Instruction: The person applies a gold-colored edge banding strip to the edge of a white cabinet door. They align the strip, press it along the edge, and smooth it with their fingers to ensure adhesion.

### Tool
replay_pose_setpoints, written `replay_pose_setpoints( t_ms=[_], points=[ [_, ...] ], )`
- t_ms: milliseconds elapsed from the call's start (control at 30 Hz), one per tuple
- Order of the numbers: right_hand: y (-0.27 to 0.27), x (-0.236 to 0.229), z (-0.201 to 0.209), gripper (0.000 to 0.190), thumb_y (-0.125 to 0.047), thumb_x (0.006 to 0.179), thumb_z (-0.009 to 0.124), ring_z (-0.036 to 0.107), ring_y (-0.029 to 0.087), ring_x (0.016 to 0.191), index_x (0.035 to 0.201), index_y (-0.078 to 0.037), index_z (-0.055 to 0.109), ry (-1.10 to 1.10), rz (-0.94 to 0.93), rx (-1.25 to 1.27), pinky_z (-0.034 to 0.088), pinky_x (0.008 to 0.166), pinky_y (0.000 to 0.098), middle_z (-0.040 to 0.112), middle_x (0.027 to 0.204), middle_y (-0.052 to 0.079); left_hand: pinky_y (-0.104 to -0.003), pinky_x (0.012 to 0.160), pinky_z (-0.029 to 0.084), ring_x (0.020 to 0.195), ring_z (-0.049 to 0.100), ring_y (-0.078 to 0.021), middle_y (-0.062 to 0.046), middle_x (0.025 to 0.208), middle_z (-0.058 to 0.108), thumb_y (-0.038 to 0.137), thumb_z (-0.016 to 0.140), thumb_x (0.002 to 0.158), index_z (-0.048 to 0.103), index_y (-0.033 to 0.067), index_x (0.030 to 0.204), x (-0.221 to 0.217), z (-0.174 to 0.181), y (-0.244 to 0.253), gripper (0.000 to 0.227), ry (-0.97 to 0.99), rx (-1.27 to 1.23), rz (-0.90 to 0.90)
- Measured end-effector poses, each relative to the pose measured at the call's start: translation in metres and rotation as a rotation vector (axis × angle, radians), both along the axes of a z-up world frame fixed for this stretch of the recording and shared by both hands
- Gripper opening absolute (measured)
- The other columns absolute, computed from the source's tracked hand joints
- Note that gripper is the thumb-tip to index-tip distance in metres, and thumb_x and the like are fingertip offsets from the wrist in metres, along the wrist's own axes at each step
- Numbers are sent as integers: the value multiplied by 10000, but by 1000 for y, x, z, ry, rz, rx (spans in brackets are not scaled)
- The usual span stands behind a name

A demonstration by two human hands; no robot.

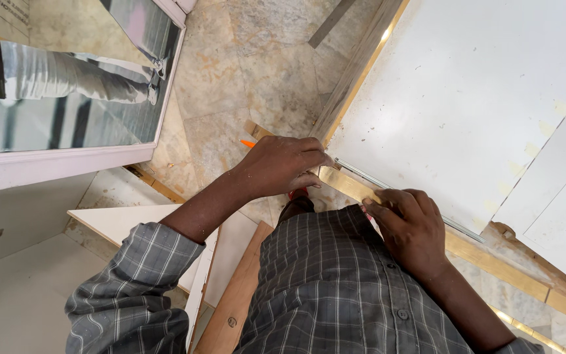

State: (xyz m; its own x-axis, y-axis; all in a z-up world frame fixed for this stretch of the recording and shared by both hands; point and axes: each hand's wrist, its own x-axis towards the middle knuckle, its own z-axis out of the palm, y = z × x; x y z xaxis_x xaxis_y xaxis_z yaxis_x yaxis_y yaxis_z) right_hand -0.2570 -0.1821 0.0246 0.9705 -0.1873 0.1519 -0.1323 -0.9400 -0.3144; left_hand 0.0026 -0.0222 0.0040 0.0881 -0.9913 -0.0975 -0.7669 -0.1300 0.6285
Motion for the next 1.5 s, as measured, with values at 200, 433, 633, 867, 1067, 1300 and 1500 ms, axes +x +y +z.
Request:
replay_pose_setpoints(
  t_ms=[200, 433, 633, 867, 1067, 1300, 1500],
  points=[
    [-4, -16, 2, 202, -163, 843, 818, 638, 211, 968, 1042, -164, 787, 18, -39, 4, 527, 762, 360, 706, 1113, 18, -345, 655, 554, 903, 715, -147, 67, 1095, 717, 338, 818, 823, 702, 192, 1176, 0, 0, 0, 398, 34, 35, 11],
    [-5, -24, 3, 218, -157, 814, 815, 635, 227, 996, 1029, -177, 784, 38, -51, -3, 529, 791, 374, 697, 1116, 20, -356, 648, 563, 882, 715, -170, 47, 1100, 710, 312, 815, 800, 701, 191, 1174, -2, 1, -1, 409, 52, 29, 16],
    [-5, -30, 9, 247, -154, 820, 805, 628, 220, 1005, 1063, -192, 782, 84, -60, -13, 528, 801, 372, 685, 1095, 5, -348, 654, 562, 900, 719, -164, 47, 1082, 709, 339, 807, 822, 721, 181, 1104, -3, 5, 0, 335, 5, -65, -29],
    [-3, -14, 20, 231, -206, 833, 807, 638, 214, 1017, 1050, -145, 754, 76, -56, 93, 534, 816, 363, 684, 1118, 19, -355, 710, 573, 911, 712, -175, 7, 1015, 661, 323, 785, 857, 695, 152, 1071, -11, 8, -1, 288, -114, -156, -69],
    [10, 41, 2, 310, -206, 837, 812, 633, 216, 1014, 1115, -80, 756, -29, 111, 131, 541, 827, 359, 680, 1163, 45, -354, 688, 565, 894, 717, -179, -8, 1029, 646, 328, 786, 891, 675, 135, 1061, -12, 14, -4, 280, -177, -97, -100],
    [16, 49, -1, 250, -173, 830, 791, 631, 217, 1050, 1070, -111, 761, -11, 138, 57, 537, 836, 369, 686, 1182, 26, -342, 628, 562, 866, 723, -185, 1, 1283, 651, 391, 823, 738, 621, 163, 1350, 8, 18, 11, 684, 32, 41, 120],
    [16, 48, -4, 252, -167, 823, 802, 629, 218, 1037, 1067, -112, 766, -8, 116, 59, 530, 825, 367, 687, 1165, 26, -339, 676, 576, 921, 732, -180, 40, 1292, 673, 445, 816, 790, 667, 190, 1283, 16, 11, 29, 575, -78, -10, 138]
  ],
)
